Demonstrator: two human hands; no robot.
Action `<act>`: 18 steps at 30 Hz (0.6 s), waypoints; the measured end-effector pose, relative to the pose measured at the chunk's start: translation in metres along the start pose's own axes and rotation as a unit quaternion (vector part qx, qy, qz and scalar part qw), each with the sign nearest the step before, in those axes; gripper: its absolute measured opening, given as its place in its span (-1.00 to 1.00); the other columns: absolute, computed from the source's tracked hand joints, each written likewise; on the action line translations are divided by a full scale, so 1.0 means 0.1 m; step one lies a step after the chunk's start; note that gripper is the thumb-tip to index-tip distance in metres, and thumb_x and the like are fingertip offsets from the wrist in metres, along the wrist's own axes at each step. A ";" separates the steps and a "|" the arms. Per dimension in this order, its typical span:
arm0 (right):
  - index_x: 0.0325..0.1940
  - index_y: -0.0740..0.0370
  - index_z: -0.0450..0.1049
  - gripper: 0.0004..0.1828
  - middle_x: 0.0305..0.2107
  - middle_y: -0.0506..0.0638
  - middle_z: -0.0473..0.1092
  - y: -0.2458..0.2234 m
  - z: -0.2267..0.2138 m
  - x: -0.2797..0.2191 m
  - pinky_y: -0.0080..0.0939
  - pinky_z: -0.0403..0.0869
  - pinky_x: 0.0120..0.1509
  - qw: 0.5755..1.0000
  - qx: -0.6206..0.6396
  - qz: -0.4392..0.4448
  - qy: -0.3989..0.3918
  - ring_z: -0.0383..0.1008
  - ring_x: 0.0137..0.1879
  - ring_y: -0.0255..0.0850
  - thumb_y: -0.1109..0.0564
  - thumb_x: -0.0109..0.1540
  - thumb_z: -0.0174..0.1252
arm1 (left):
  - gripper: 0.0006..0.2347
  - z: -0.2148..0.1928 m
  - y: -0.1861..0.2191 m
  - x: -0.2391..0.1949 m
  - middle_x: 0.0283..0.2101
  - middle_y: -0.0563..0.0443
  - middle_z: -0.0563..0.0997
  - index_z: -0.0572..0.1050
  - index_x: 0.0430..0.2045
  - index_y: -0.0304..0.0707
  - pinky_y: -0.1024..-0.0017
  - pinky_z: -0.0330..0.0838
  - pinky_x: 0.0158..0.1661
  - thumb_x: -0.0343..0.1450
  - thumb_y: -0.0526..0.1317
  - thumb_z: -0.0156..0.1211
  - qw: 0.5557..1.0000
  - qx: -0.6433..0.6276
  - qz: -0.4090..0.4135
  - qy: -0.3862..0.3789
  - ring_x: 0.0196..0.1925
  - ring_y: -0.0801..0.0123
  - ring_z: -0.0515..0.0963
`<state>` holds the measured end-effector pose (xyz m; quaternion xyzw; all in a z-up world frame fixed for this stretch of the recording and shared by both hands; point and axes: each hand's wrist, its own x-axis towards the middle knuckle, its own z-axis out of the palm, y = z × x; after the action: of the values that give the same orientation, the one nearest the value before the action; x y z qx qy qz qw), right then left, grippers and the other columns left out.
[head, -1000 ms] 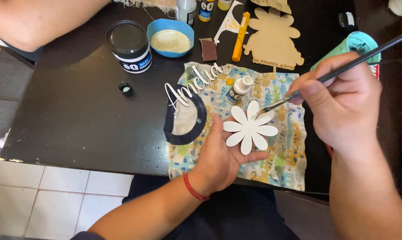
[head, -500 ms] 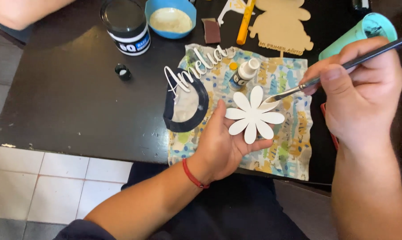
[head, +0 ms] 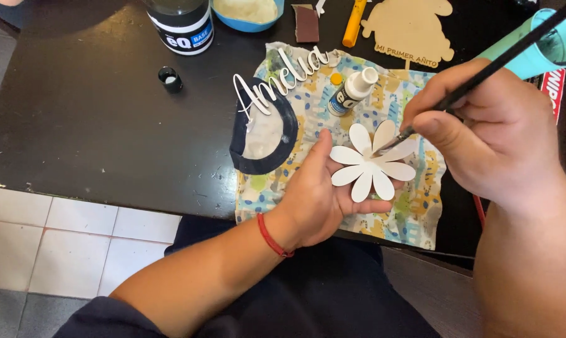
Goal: The person is using a paintbrush to apply white paint to a wooden flower cutout and a wooden nameplate.
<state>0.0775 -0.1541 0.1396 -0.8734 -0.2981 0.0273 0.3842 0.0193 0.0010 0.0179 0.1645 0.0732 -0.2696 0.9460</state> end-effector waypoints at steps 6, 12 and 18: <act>-0.05 0.51 0.23 -0.78 -0.26 0.30 0.40 0.15 0.01 -0.02 -0.19 0.51 0.01 0.993 0.096 -0.047 0.058 0.51 -0.17 -0.03 0.25 0.37 0.04 | -0.36 0.05 0.04 -0.03 0.12 -0.35 0.51 0.33 0.20 -0.48 0.04 0.55 -0.12 0.57 0.17 -0.51 1.000 0.003 0.002 -0.013 0.02 -0.15 0.56; -0.13 0.08 0.33 -0.44 -0.32 0.00 0.31 1.21 -0.42 -0.32 -0.21 0.40 0.01 0.951 0.150 -0.024 0.268 0.35 -0.19 -0.19 -0.44 0.49 -0.08 | -0.38 0.09 0.08 -0.05 0.12 -0.39 0.49 0.27 0.26 -0.47 -0.02 0.51 -0.07 0.54 0.14 -0.47 1.000 -0.005 0.002 0.024 0.10 -0.19 0.53; -0.16 -0.07 0.43 -0.65 -0.34 -0.27 0.37 1.33 -0.31 -0.71 -0.43 0.38 -0.12 0.867 0.363 0.021 0.341 0.37 -0.24 -0.45 -0.31 0.32 0.25 | -0.34 0.08 0.05 -0.03 0.13 -0.42 0.47 0.23 0.29 -0.46 0.02 0.41 0.09 0.54 0.17 -0.53 1.000 -0.024 0.000 0.017 0.13 -0.11 0.50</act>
<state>0.0942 -0.2828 0.0575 -0.6338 -0.0990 -0.1576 0.7508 0.0201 0.0039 0.0277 0.1463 0.0957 -0.2648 0.9483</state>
